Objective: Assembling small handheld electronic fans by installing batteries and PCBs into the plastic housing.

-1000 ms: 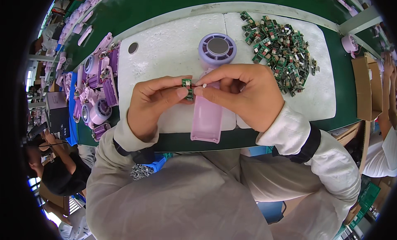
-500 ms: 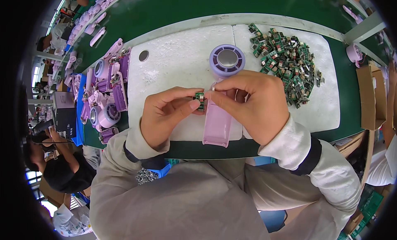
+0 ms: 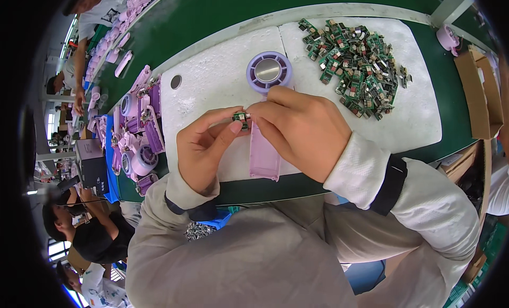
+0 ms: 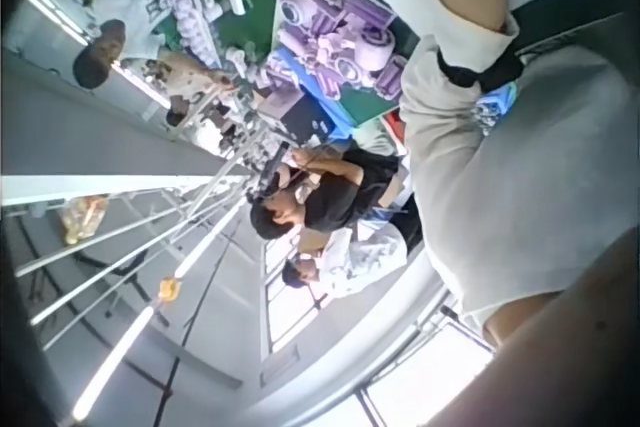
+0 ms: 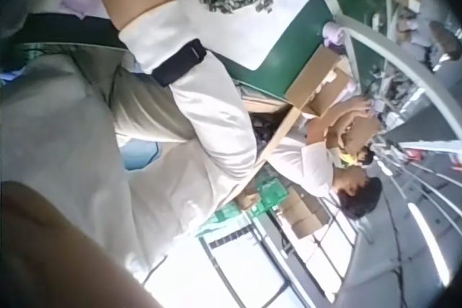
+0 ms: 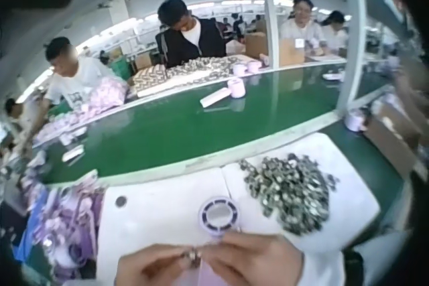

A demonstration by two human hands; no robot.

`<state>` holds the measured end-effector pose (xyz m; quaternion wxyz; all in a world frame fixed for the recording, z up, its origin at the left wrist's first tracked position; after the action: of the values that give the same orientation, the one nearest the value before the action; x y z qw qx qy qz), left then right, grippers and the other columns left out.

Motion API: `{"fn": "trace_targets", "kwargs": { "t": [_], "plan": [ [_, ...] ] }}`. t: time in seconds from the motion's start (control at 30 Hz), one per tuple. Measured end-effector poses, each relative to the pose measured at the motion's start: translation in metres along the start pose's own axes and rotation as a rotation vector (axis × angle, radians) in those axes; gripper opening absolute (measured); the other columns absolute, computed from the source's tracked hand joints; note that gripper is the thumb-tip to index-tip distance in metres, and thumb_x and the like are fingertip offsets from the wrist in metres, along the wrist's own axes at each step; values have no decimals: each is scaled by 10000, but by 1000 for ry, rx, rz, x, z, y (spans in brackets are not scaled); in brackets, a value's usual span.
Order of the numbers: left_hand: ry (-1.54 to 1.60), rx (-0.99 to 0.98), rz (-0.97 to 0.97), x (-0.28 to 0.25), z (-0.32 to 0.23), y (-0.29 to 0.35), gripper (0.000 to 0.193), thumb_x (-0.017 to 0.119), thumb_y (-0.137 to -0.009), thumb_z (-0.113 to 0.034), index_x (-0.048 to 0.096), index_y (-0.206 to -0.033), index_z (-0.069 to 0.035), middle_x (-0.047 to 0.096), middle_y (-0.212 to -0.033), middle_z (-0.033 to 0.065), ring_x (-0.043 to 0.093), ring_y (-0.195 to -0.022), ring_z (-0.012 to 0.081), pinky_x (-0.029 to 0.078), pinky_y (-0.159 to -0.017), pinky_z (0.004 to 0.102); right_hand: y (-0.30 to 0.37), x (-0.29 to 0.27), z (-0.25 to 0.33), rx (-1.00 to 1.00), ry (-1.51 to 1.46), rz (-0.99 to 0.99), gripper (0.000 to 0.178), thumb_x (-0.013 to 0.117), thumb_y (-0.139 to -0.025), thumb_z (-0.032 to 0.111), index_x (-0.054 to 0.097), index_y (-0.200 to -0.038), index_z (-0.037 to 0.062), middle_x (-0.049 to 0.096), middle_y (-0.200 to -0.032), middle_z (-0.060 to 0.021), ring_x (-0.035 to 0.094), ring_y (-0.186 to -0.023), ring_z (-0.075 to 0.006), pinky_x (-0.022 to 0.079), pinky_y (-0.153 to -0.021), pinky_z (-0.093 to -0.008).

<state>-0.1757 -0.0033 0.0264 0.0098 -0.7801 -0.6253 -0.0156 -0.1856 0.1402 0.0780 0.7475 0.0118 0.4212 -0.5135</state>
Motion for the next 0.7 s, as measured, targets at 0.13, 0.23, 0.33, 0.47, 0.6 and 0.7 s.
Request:
{"fn": "trace_targets", "kwargs": {
  "t": [0.13, 0.23, 0.33, 0.47, 0.6, 0.7],
  "plan": [
    [-18, 0, 6, 0, 3, -1, 285, 595, -962, 43, 622, -1245, 44, 655, -1195, 162, 651, -1116, 235, 537, -964, 341, 1, 2, -3, -7, -15, -7, 166, 684, -867, 7, 704, -1030, 22, 604, -813, -101, 621, -619, -247, 490, -549, -332],
    [-13, 23, 11, 1, 3, 1, 278, 592, -961, 47, 627, -1237, 44, 655, -1202, 171, 650, -1119, 242, 551, -956, 353, 2, 2, -3, -9, -24, -18, 153, 683, -869, 11, 705, -1020, 22, 605, -814, -101, 624, -625, -246, 490, -548, -332],
    [124, -33, -26, -1, 10, 4, 272, 592, -957, 55, 637, -1225, 38, 651, -1220, 190, 646, -1121, 251, 575, -946, 377, 1, 0, -2, 1, -30, -25, 137, 685, -870, 13, 706, -1004, 22, 606, -817, -101, 625, -635, -246, 492, -556, -331],
    [126, -34, 0, -4, 12, 5, 279, 596, -948, 67, 639, -1221, 28, 640, -1242, 209, 642, -1124, 260, 584, -952, 400, 2, 1, -6, 54, -82, 6, 97, 685, -876, 16, 704, -971, 19, 609, -827, -97, 634, -679, -249, 502, -579, -332],
    [104, 42, 5, 0, 3, 3, 275, 600, -942, 76, 649, -1210, 32, 653, -1201, 204, 651, -1096, 253, 583, -935, 372, -2, -10, -2, 7, -100, -36, 91, 704, -850, 18, 703, -941, 21, 613, -837, -93, 635, -717, -253, 512, -600, -342],
    [-41, 105, -23, 2, -5, 4, 274, 613, -934, 80, 657, -1200, 38, 662, -1165, 197, 662, -1052, 241, 578, -895, 344, -1, -16, 10, -112, 6, -73, 133, 718, -814, 22, 702, -945, 37, 617, -848, -93, 637, -734, -260, 520, -614, -350]
  ]
}}
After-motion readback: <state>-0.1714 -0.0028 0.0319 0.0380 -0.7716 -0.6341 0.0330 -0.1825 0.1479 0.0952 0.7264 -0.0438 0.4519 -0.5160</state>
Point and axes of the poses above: each hand's wrist, its own y-axis away from the middle knuckle, its own x-axis out of the palm, z = x × y, the point moved 10 cm from there along -y, towards the middle knuckle
